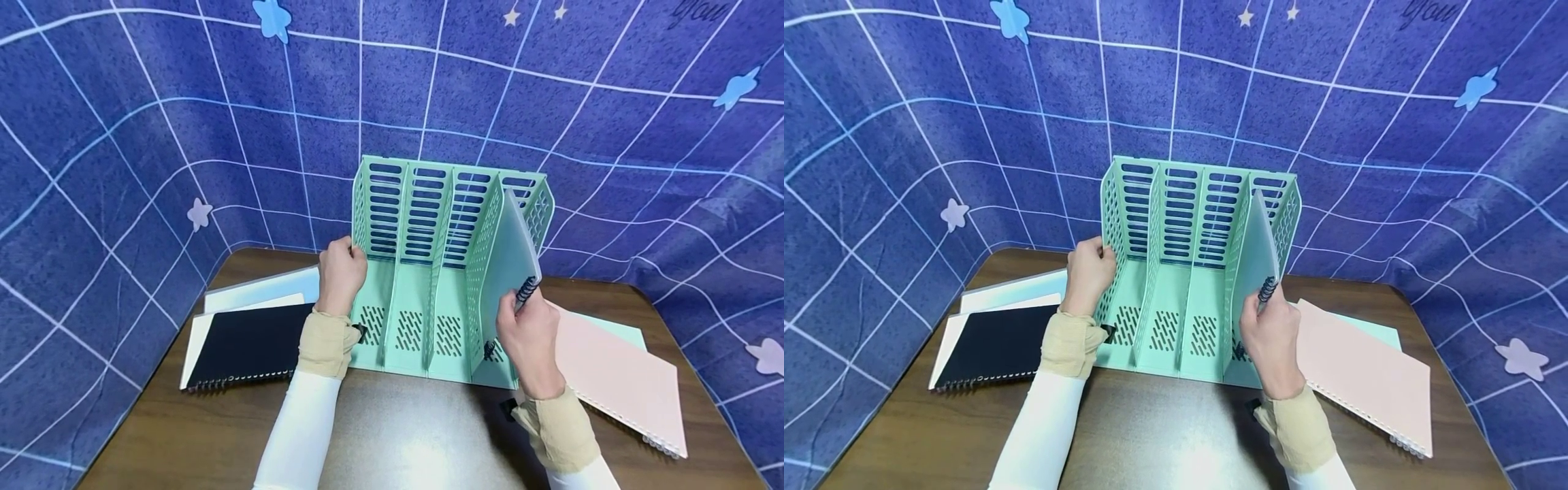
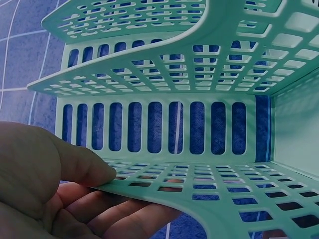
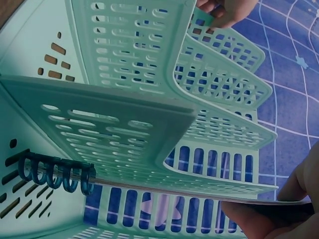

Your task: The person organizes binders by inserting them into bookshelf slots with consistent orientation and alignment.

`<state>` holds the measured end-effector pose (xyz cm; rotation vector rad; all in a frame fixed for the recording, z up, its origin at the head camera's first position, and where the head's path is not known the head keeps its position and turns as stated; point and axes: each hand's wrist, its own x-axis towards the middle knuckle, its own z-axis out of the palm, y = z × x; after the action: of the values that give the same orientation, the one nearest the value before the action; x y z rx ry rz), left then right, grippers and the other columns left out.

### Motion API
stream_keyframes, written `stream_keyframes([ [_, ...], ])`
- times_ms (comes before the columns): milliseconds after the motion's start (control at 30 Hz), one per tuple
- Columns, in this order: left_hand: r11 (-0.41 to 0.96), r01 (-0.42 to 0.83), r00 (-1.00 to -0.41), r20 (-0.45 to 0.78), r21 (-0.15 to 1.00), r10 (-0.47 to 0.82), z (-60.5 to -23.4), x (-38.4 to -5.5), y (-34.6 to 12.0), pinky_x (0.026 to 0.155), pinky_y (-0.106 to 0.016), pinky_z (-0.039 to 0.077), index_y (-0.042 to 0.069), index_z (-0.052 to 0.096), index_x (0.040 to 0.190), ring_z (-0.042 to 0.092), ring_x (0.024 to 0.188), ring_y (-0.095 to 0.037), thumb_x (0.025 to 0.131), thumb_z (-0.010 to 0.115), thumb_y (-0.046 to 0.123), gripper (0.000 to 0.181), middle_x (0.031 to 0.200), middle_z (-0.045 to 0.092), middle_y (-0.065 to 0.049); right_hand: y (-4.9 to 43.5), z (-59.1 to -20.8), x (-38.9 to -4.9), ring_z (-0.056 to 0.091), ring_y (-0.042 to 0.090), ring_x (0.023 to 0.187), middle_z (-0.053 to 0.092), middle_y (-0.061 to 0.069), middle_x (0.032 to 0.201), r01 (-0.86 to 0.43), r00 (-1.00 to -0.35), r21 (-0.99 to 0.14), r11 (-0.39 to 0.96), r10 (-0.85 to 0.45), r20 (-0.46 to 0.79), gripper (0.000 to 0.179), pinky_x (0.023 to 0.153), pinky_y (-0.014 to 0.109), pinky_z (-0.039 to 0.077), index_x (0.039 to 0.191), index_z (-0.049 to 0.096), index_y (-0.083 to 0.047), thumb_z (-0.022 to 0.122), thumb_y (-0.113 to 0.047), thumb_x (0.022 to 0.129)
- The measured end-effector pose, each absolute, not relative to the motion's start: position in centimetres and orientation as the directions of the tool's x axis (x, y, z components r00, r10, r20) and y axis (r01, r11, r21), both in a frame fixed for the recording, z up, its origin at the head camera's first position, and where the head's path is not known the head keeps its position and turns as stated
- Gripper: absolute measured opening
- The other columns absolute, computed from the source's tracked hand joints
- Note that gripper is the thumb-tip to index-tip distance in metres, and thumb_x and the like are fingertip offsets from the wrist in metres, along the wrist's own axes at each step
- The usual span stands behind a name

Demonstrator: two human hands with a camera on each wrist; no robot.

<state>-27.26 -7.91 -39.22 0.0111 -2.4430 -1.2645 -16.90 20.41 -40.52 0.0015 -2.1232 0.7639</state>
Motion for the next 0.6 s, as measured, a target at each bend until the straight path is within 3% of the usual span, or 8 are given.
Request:
stream_keyframes([
  [267, 0.591, 0.155, -0.928, 0.321, 0.792, -0.187, -39.23, -27.11, -7.94, 0.048, -0.037, 0.037, 0.014, 0.038, 0.068, 0.042, 0.046, -0.024, 0.103, 0.048, 0.009, 0.037, 0.056, 0.038, -0.004, 20.08, -40.76, -17.25, 0.034, 0.023, 0.042, 0.033, -0.001, 0.049, -0.258, -0.656, -0.529, 0.809, 0.256, 0.711, 0.026, 0.041, 0.038, 0.027, 0.073, 0.044, -0.008, 0.055, -0.004, 0.096],
  [600, 0.592, 0.164, -0.928, 0.327, 0.789, -0.179, -39.00, -27.04, -7.90, 0.047, -0.036, 0.035, 0.014, 0.036, 0.068, 0.039, 0.044, -0.023, 0.103, 0.047, 0.009, 0.037, 0.055, 0.037, -0.003, 19.86, -41.00, -17.82, 0.039, 0.029, 0.044, 0.035, -0.001, 0.053, -0.271, -0.666, -0.516, 0.812, 0.229, 0.710, 0.023, 0.041, 0.043, 0.031, 0.079, 0.048, -0.005, 0.056, -0.006, 0.100],
])
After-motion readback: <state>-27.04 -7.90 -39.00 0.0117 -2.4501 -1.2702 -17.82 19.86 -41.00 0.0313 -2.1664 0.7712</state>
